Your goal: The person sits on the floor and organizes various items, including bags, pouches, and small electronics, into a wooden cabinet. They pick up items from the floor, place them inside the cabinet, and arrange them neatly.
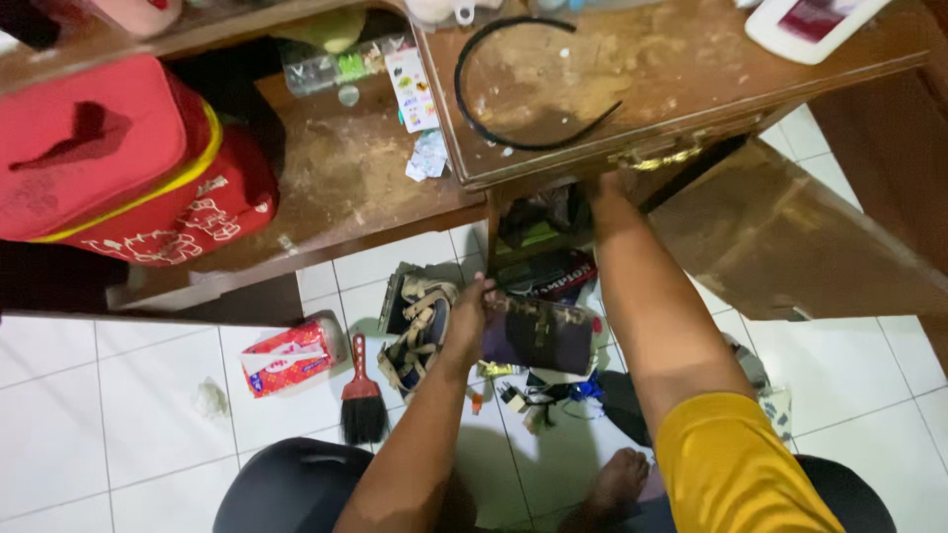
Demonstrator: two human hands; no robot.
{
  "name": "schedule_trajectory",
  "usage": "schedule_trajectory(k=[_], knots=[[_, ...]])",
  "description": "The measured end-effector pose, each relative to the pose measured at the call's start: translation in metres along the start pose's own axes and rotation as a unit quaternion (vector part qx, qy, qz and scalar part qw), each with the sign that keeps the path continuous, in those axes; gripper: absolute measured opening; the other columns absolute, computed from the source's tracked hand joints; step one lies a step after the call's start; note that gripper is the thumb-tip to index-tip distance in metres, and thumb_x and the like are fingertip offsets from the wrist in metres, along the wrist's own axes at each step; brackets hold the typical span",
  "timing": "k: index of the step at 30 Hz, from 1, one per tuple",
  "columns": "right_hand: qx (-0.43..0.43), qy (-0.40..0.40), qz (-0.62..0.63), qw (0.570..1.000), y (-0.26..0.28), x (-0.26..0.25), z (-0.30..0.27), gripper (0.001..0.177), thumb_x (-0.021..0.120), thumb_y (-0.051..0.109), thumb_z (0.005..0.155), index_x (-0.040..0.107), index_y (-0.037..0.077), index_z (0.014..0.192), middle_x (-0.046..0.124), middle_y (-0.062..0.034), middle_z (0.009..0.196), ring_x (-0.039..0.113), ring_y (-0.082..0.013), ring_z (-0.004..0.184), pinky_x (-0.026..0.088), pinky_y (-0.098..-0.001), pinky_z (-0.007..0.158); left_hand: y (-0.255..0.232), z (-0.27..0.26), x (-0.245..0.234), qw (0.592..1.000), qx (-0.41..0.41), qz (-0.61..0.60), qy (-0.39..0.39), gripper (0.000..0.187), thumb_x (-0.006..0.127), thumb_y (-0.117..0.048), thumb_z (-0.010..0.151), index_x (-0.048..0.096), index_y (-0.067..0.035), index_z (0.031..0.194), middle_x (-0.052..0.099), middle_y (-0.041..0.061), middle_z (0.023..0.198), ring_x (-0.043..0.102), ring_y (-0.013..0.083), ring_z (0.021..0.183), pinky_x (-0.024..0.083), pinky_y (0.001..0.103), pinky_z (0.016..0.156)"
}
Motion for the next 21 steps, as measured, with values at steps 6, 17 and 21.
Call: schedule_trajectory(k=[6, 17, 21], knots=[[-0.158, 0.144, -0.332, 0.919, 0.033, 0.039, -0.032, 0.044, 0.063, 0.029, 0.098, 0.061, 0.003, 0.133, 0.061, -0.0243, 0.132, 0.059, -0.0434, 0.118, 0.047, -0.0531, 0.104, 0.005, -0.006, -0.017, 0.999, -0.017, 0.011, -0.029, 0.048, 0.053, -0.044, 0.102, 0.061, -0.002, 0.124, 0.064, 0.0, 0.084, 0.059, 0.0123, 0.077, 0.046, 0.029, 0.071], [-0.308, 0.028, -0.272, 0.911, 0.073, -0.072, -0.139, 0.042, 0.073, 0.016, 0.095, 0.064, -0.002, 0.132, 0.061, -0.0328, 0.135, 0.057, -0.0518, 0.125, 0.045, -0.0503, 0.107, 0.028, 0.001, -0.021, 0.998, -0.016, 0.065, 0.01, 0.034, 0.057, -0.041, 0.103, 0.063, -0.008, 0.104, 0.06, -0.004, 0.079, 0.05, 0.0098, 0.069, 0.038, 0.028, 0.065], [-0.106, 0.016, -0.289, 0.951, -0.022, -0.157, -0.197, 0.025, 0.07, 0.016, 0.095, 0.07, 0.001, 0.115, 0.071, -0.0219, 0.112, 0.069, -0.0386, 0.104, 0.055, -0.0443, 0.093, 0.043, 0.009, -0.033, 0.992, -0.066, 0.099, -0.033, 0.031, 0.058, -0.043, 0.102, 0.066, -0.013, 0.094, 0.059, -0.003, 0.077, 0.049, 0.011, 0.068, 0.045, 0.027, 0.07]])
Point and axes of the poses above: each hand's wrist, its own z-axis towards the middle knuckle, its own x-axis out of the palm, y = z × x, the point moved 10 cm from there along z, towards the middle knuckle
